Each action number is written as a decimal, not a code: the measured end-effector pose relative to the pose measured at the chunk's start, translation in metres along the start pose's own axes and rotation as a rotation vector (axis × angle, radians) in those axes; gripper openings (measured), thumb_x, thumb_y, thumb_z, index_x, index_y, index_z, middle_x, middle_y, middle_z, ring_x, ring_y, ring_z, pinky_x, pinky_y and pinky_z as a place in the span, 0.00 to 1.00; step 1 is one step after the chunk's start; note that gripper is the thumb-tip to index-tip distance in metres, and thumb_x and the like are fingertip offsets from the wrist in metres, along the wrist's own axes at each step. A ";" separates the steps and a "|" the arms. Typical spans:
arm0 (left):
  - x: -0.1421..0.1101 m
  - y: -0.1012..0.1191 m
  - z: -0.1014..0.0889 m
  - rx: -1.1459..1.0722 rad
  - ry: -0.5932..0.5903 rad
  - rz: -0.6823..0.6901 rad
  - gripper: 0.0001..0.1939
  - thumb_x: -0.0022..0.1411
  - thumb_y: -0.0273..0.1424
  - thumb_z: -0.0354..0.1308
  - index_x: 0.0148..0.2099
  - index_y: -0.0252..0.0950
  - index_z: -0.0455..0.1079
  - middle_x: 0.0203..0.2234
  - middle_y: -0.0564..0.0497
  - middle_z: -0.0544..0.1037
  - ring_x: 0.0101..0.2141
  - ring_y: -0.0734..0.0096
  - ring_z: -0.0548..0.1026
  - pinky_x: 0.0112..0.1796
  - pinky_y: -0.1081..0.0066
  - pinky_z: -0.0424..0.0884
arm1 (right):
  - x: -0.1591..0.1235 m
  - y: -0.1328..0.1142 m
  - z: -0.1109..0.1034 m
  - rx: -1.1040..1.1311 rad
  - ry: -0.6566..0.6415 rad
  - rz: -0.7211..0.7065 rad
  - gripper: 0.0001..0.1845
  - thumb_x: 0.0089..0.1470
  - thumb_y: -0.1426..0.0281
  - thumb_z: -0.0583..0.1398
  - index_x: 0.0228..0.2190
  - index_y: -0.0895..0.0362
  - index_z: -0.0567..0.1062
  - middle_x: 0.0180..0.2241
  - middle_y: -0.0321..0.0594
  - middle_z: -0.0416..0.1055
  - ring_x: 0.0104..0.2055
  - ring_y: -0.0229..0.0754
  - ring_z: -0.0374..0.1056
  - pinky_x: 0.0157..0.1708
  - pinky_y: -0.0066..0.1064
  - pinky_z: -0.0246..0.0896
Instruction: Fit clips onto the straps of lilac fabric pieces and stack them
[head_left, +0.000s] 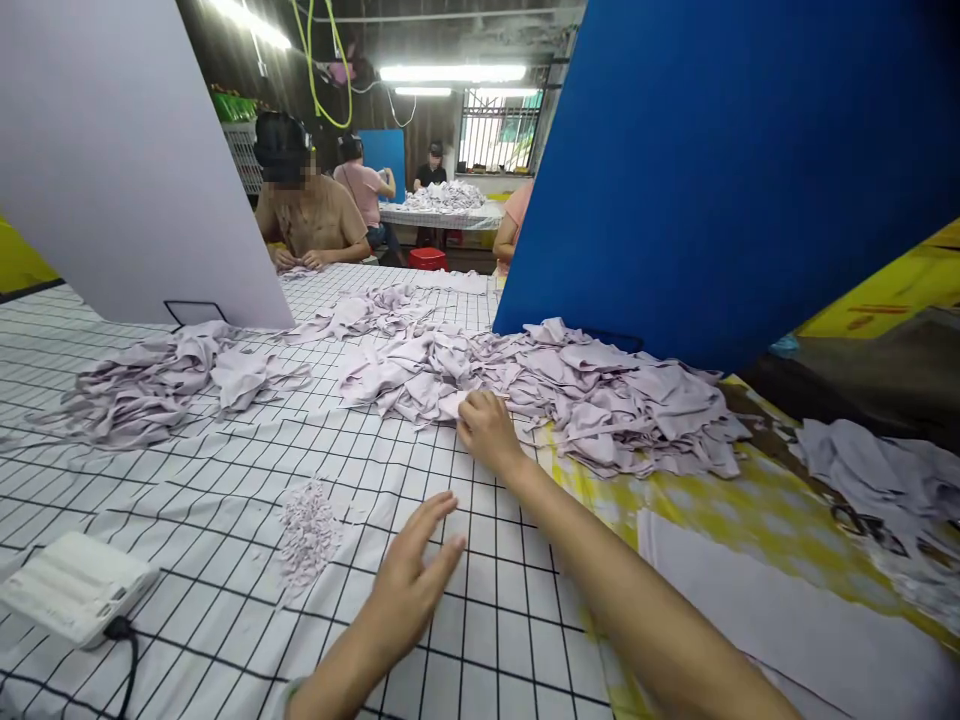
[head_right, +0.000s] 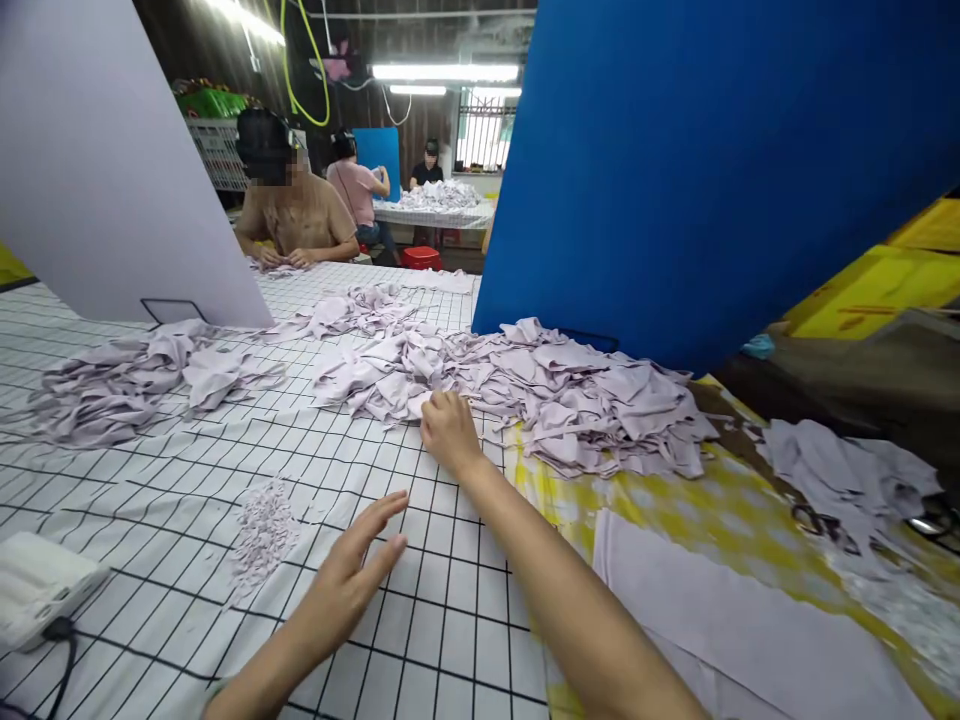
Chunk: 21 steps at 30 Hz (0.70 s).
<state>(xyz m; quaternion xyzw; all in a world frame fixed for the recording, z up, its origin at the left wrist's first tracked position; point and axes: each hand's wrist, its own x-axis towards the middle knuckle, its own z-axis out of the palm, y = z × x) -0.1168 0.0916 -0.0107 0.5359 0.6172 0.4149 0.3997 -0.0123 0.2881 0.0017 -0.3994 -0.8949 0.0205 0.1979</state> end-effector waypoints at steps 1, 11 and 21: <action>-0.006 -0.003 -0.013 -0.049 0.032 -0.061 0.24 0.68 0.45 0.51 0.63 0.44 0.64 0.65 0.45 0.64 0.66 0.53 0.59 0.64 0.47 0.57 | -0.024 -0.007 -0.005 0.019 -0.008 -0.084 0.08 0.58 0.77 0.55 0.32 0.57 0.73 0.41 0.48 0.72 0.48 0.50 0.64 0.51 0.42 0.60; -0.044 -0.028 -0.035 0.286 0.143 0.162 0.20 0.67 0.30 0.49 0.60 0.42 0.65 0.61 0.44 0.65 0.62 0.55 0.63 0.58 0.51 0.64 | -0.265 -0.082 -0.042 0.314 -0.155 -0.321 0.16 0.53 0.84 0.51 0.37 0.56 0.71 0.46 0.44 0.76 0.45 0.46 0.70 0.51 0.43 0.65; -0.047 -0.002 -0.008 0.525 -0.124 -0.025 0.07 0.52 0.24 0.57 0.27 0.38 0.62 0.22 0.53 0.67 0.26 0.67 0.66 0.30 0.68 0.60 | -0.302 -0.102 -0.067 0.405 -0.278 -0.156 0.09 0.58 0.78 0.55 0.38 0.55 0.72 0.31 0.40 0.73 0.32 0.43 0.68 0.34 0.36 0.65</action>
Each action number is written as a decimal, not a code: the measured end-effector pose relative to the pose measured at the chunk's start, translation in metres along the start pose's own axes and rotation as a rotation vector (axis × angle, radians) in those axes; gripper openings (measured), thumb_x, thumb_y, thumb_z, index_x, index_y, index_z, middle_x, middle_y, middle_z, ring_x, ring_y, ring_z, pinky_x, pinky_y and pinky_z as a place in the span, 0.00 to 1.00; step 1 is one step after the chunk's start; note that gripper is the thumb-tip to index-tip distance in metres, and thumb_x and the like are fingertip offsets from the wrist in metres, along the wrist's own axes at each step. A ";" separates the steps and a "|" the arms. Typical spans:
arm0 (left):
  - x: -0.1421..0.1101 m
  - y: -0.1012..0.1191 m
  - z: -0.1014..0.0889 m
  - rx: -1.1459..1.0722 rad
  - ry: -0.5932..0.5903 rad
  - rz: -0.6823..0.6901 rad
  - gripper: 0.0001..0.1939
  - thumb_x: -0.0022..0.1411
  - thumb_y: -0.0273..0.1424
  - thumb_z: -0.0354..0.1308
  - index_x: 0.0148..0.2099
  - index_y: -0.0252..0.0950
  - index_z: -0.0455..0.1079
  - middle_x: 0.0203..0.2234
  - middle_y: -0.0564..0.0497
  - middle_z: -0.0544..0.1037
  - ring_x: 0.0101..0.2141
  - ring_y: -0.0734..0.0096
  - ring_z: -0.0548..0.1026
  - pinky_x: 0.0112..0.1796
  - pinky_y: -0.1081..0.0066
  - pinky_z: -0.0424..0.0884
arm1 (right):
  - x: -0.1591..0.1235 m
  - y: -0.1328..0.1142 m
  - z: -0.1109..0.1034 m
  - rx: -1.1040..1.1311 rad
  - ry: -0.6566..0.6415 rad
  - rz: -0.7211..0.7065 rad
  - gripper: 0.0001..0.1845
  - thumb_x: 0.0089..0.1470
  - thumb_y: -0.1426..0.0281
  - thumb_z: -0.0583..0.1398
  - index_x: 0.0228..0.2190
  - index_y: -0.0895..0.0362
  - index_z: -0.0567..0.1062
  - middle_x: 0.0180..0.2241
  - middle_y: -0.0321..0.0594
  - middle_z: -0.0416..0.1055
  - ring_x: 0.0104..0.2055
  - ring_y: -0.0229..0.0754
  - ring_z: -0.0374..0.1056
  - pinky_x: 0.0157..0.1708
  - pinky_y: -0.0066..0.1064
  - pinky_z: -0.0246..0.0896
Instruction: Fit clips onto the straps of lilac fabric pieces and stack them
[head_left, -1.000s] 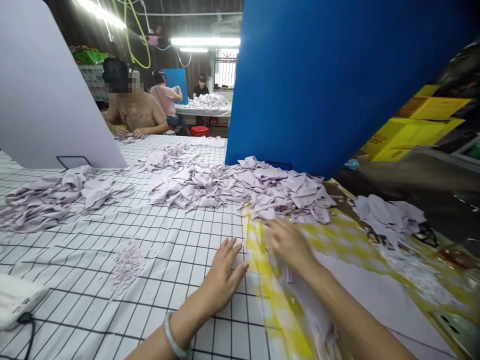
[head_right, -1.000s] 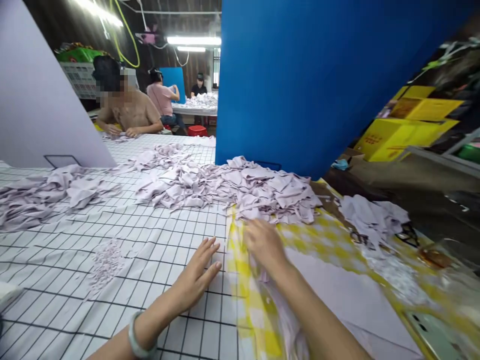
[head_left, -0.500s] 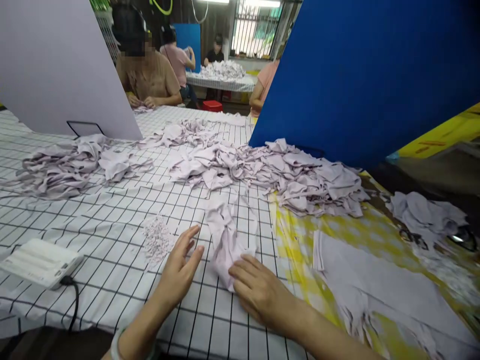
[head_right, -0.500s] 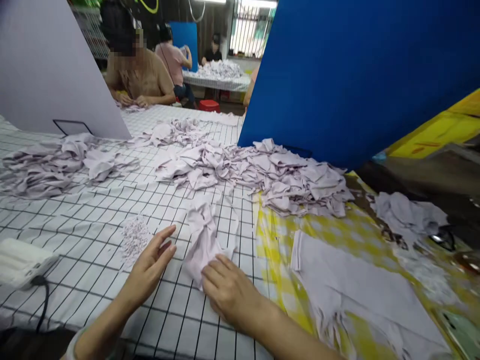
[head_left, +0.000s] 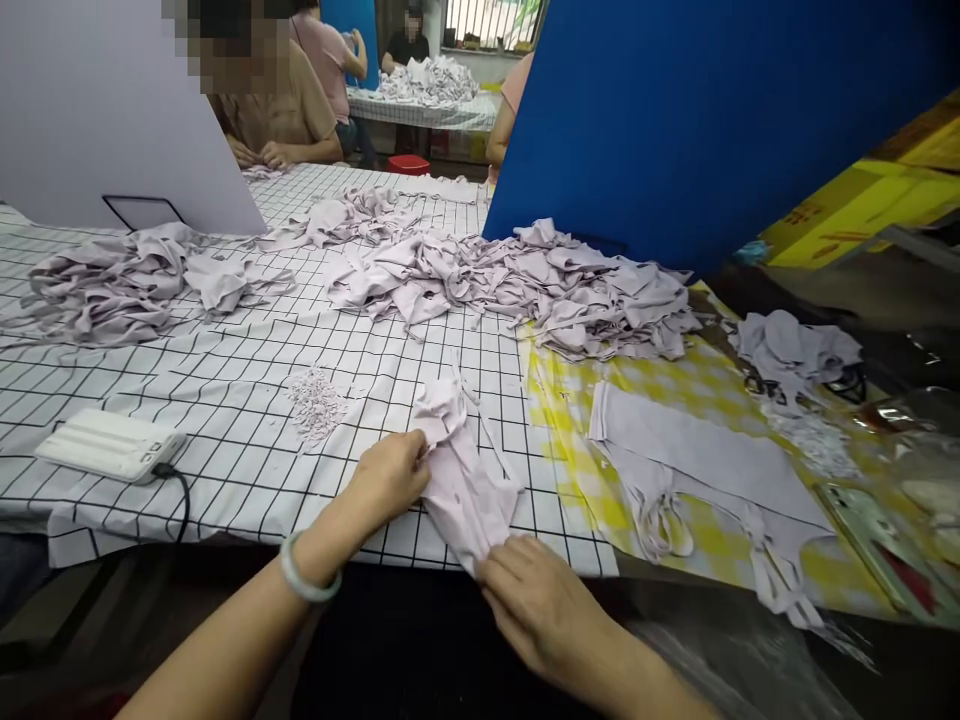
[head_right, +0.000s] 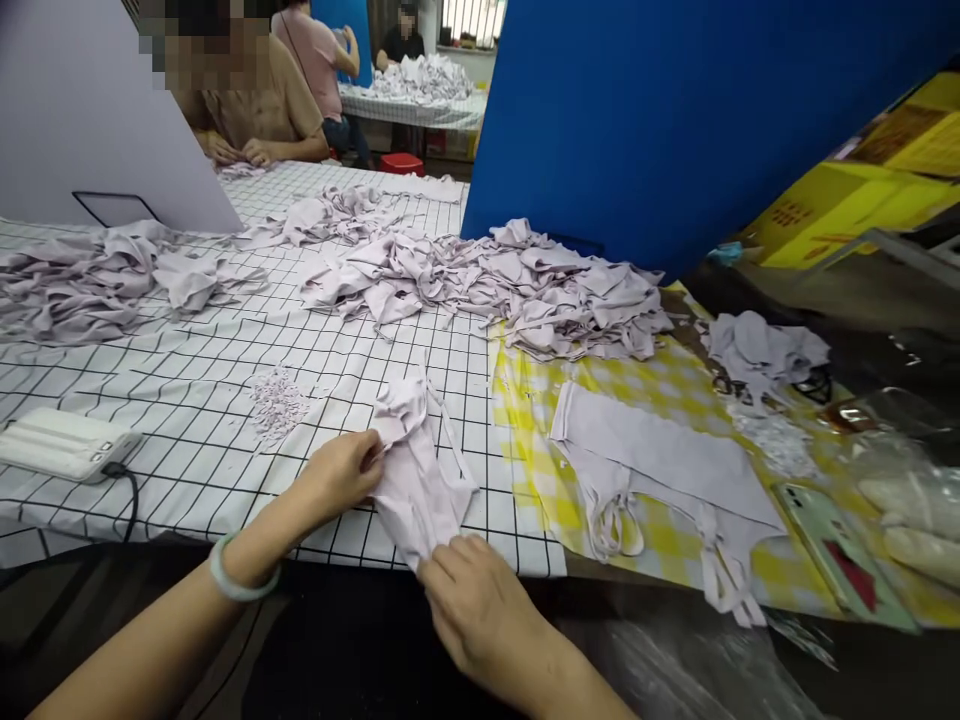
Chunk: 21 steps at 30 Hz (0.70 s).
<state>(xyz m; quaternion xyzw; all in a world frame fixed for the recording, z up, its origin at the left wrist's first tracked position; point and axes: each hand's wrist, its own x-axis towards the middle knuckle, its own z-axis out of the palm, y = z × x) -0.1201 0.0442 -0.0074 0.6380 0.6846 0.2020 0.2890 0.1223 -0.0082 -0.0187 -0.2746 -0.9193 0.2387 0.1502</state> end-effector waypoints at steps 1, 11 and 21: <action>-0.007 -0.006 -0.004 -0.099 -0.012 -0.033 0.06 0.53 0.24 0.56 0.27 0.38 0.62 0.21 0.54 0.66 0.25 0.69 0.65 0.28 0.70 0.59 | -0.002 -0.003 -0.003 0.092 -0.031 0.031 0.06 0.57 0.76 0.58 0.38 0.55 0.71 0.31 0.38 0.73 0.31 0.42 0.68 0.33 0.34 0.65; -0.023 -0.027 0.003 0.033 0.363 0.103 0.17 0.54 0.25 0.56 0.48 0.38 0.69 0.44 0.44 0.73 0.43 0.57 0.70 0.43 0.62 0.67 | 0.091 0.036 0.013 -0.081 0.215 0.311 0.08 0.56 0.64 0.63 0.37 0.55 0.73 0.37 0.42 0.72 0.41 0.49 0.67 0.42 0.40 0.61; -0.003 -0.032 -0.038 -1.086 0.397 -0.154 0.12 0.51 0.37 0.61 0.29 0.36 0.64 0.27 0.53 0.71 0.31 0.71 0.70 0.34 0.70 0.67 | 0.090 0.021 0.019 0.130 0.267 0.384 0.05 0.57 0.70 0.59 0.30 0.55 0.74 0.32 0.41 0.71 0.38 0.47 0.65 0.40 0.38 0.60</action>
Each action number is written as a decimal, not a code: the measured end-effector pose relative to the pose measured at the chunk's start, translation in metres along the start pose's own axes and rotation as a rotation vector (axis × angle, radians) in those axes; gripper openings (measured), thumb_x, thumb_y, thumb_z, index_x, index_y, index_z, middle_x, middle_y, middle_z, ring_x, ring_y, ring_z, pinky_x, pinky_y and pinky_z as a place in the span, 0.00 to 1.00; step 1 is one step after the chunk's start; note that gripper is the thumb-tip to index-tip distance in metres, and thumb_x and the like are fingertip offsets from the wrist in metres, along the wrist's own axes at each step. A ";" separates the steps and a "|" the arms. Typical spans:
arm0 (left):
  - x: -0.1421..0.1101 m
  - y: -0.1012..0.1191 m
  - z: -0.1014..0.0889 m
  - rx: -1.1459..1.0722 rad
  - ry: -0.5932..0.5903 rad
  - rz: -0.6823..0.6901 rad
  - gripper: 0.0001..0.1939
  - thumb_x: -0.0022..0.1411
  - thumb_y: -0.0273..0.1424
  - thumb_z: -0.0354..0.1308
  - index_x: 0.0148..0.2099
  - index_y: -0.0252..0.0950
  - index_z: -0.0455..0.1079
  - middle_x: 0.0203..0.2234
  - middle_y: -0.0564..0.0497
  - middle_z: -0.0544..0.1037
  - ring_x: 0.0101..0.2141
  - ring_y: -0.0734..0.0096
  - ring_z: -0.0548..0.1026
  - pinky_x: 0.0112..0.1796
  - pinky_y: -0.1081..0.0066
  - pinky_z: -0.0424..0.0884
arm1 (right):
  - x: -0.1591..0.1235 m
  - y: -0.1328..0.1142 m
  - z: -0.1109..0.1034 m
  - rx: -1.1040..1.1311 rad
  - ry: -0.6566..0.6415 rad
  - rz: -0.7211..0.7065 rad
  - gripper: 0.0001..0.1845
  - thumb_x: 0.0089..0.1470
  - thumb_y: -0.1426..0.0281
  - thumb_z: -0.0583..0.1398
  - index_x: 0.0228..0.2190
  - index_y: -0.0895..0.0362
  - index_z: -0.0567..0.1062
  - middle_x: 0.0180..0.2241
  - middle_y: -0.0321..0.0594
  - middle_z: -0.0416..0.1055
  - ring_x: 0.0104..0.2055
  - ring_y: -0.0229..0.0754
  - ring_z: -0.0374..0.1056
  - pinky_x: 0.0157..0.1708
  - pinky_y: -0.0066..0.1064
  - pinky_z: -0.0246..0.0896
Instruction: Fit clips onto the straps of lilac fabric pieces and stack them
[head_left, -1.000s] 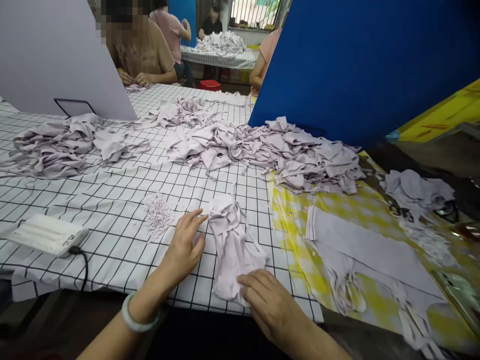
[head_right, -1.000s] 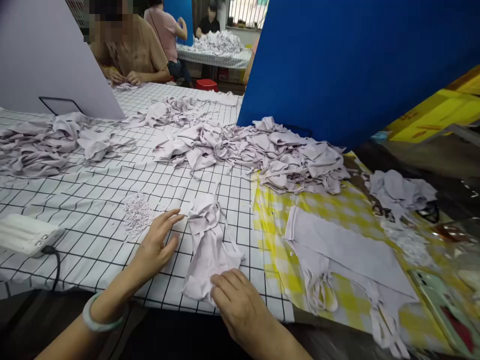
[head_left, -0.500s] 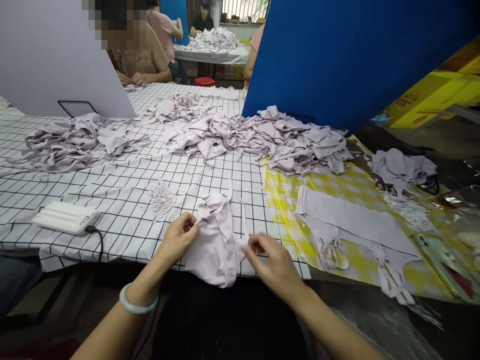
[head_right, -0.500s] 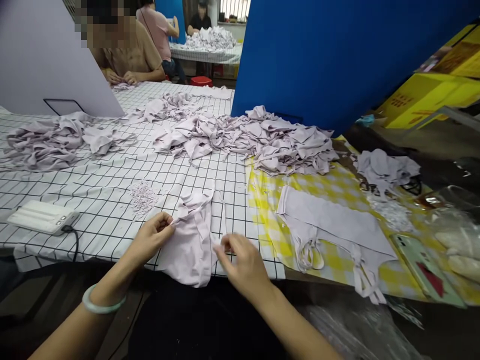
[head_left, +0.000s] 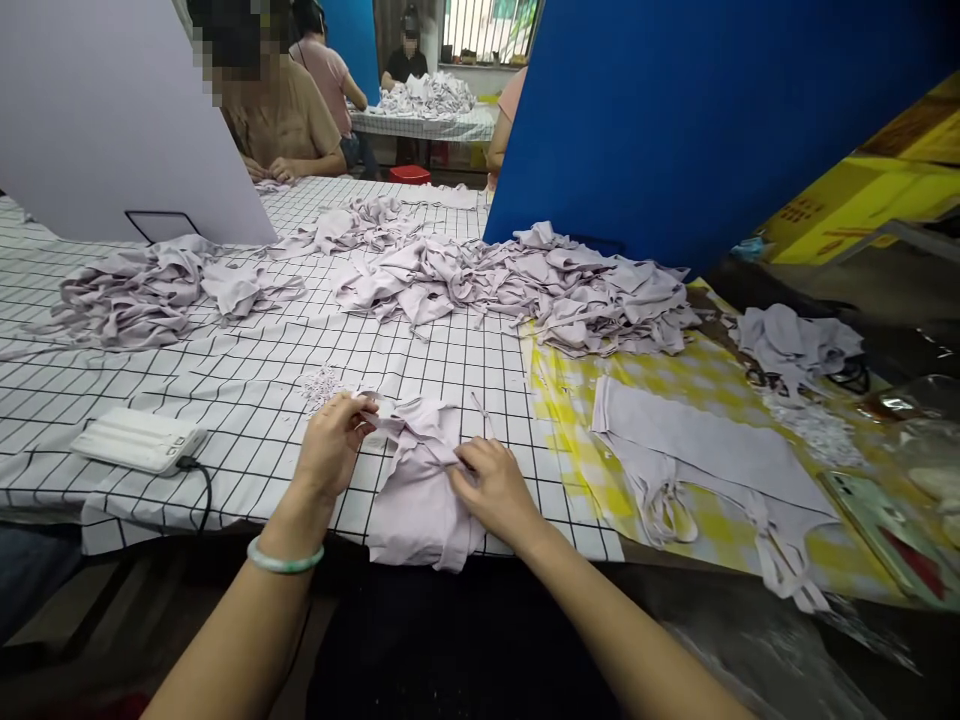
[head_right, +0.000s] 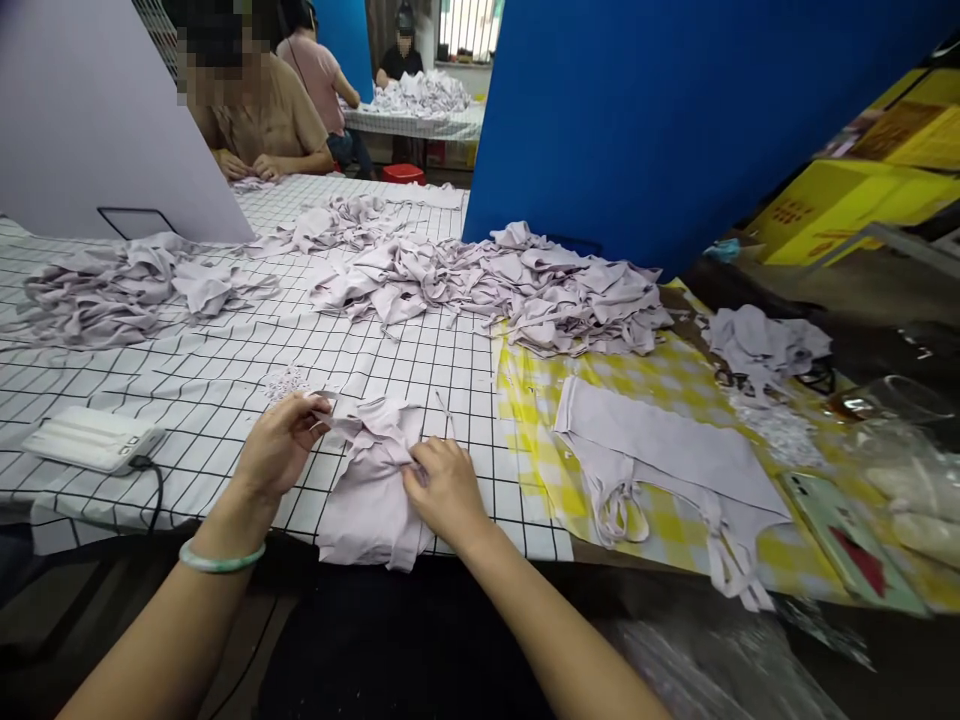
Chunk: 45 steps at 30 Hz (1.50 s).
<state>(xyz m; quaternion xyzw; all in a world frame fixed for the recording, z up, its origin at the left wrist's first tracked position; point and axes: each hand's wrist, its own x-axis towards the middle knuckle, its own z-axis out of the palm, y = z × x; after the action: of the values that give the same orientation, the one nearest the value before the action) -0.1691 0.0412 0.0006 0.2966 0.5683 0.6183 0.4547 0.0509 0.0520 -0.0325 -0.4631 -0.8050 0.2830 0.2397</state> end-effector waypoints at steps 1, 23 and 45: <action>-0.001 0.006 -0.005 -0.018 0.002 -0.003 0.12 0.52 0.38 0.61 0.29 0.36 0.63 0.26 0.54 0.70 0.29 0.72 0.69 0.33 0.72 0.67 | -0.003 0.004 -0.008 0.135 0.016 0.049 0.07 0.58 0.68 0.58 0.29 0.55 0.74 0.32 0.40 0.71 0.38 0.46 0.66 0.39 0.37 0.61; -0.030 0.029 0.068 0.408 -0.666 -0.143 0.10 0.55 0.36 0.60 0.35 0.36 0.66 0.21 0.58 0.67 0.18 0.79 0.65 0.18 0.78 0.60 | -0.048 0.009 -0.139 0.633 0.068 0.251 0.15 0.53 0.63 0.65 0.41 0.54 0.73 0.27 0.33 0.67 0.27 0.36 0.64 0.27 0.27 0.60; -0.090 0.004 0.046 -0.147 -0.990 -0.563 0.30 0.46 0.60 0.59 0.23 0.35 0.68 0.17 0.47 0.70 0.21 0.67 0.69 0.26 0.68 0.66 | -0.042 -0.039 -0.160 0.993 -0.539 0.326 0.26 0.44 0.51 0.69 0.15 0.57 0.68 0.13 0.27 0.55 0.15 0.28 0.46 0.15 0.24 0.40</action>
<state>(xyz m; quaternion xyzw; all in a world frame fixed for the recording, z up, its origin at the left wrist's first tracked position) -0.0929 -0.0193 0.0261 0.3555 0.3004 0.2985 0.8332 0.1500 0.0362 0.1042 -0.3247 -0.5269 0.7673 0.1681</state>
